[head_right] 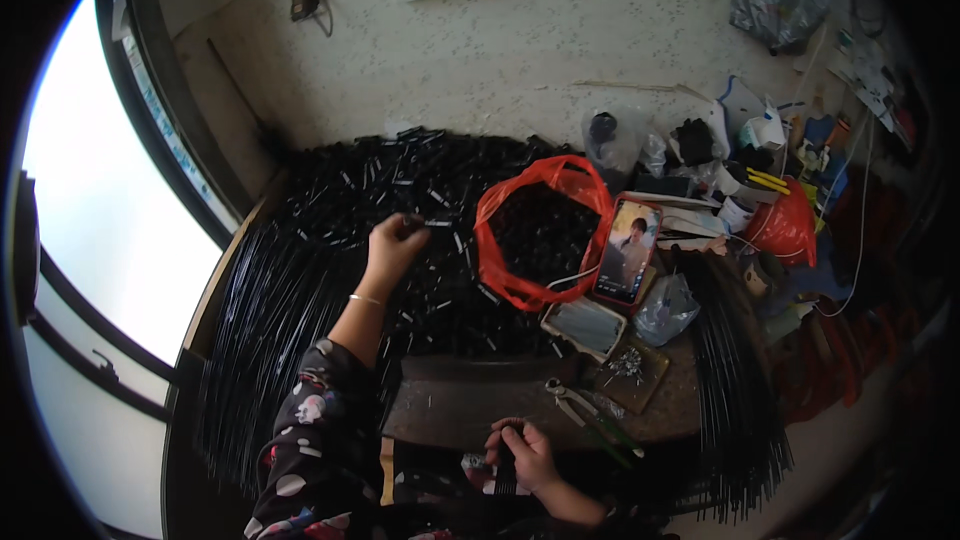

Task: Stripping the ends of black wires using a hand tool at a precision workstation.

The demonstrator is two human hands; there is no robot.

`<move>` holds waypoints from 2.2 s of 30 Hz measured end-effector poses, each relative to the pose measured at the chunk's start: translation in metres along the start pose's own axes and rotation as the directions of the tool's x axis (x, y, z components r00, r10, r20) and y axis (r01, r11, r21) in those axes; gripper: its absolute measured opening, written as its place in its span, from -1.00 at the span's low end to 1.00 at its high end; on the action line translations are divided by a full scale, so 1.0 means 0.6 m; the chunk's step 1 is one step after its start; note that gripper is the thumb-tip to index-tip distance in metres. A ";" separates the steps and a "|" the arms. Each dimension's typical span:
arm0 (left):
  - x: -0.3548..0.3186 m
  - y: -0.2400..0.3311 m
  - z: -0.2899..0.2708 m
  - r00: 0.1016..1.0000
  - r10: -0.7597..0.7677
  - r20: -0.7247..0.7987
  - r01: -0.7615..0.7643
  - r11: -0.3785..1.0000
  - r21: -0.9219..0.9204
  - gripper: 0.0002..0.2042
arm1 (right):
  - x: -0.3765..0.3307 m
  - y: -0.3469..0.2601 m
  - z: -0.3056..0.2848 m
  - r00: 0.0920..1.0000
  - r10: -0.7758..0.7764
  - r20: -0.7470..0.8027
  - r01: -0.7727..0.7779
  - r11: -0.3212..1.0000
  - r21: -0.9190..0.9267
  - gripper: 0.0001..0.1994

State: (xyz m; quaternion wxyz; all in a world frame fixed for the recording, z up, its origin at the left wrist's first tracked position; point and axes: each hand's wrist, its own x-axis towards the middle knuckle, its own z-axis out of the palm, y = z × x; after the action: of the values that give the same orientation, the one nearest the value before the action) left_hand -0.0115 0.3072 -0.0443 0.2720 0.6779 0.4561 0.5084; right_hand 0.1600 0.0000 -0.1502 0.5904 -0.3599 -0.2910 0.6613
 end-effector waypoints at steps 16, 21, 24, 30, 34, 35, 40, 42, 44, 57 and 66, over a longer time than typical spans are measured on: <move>-0.198 -0.059 -0.053 0.953 -0.021 -0.302 0.081 0.979 0.186 -0.82 | -0.066 0.020 0.025 0.975 -0.175 -0.139 0.158 0.980 -0.122 -0.87; -0.382 0.018 -0.005 0.955 -0.051 0.291 -0.004 0.983 0.184 -0.79 | -0.066 0.020 0.003 0.954 -0.243 -0.177 0.223 0.967 -0.124 -0.89; -0.448 0.029 0.007 0.935 -0.138 0.328 0.129 0.990 0.049 -0.86 | -0.066 0.017 0.006 0.951 -0.279 -0.131 0.253 0.949 -0.186 -0.89; -0.441 0.116 0.021 0.970 -0.093 0.225 0.230 0.656 -0.719 -0.88 | -0.071 0.033 0.017 0.958 -0.275 -0.081 0.247 0.936 -0.250 -0.92; -0.432 0.147 0.025 0.958 0.155 0.240 0.020 0.801 -0.598 -0.89 | -0.080 0.032 0.021 0.934 -0.356 0.021 0.313 0.790 -0.527 -0.94; -0.433 0.151 0.025 0.950 0.221 0.221 -0.060 0.824 -0.564 -0.90 | -0.082 0.029 0.022 0.930 -0.365 0.025 0.319 0.775 -0.546 -0.94; -0.448 0.105 0.003 0.860 -0.374 0.347 0.492 0.428 -0.758 -0.89 | -0.075 0.034 0.004 0.945 -0.317 -0.082 0.268 0.892 -0.365 -0.94; -0.484 0.074 -0.005 0.770 -0.382 0.511 0.626 0.295 -0.722 -0.81 | -0.070 0.033 0.008 0.932 -0.348 -0.100 0.308 0.908 -0.285 -0.94; -0.518 0.072 -0.009 0.635 -0.415 0.652 0.740 0.082 -0.668 -0.76 | -0.081 0.021 0.027 0.979 -0.180 -0.098 0.174 0.983 -0.063 -0.92; -0.525 0.068 0.011 0.647 -0.244 0.722 0.723 -0.106 -0.683 -0.77 | -0.086 0.036 0.055 0.956 -0.261 -0.132 0.241 0.959 -0.149 -0.82; -0.524 0.092 0.003 0.791 -0.260 0.554 0.612 0.369 -0.700 -0.71 | -0.080 0.028 0.061 0.953 -0.264 -0.152 0.245 0.961 -0.132 -0.82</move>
State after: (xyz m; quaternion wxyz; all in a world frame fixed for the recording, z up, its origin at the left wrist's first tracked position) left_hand -0.0117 0.0017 -0.1376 0.7721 0.3814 0.2524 0.4412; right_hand 0.1224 -0.0485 -0.1368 0.6720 -0.4063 -0.3205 0.5297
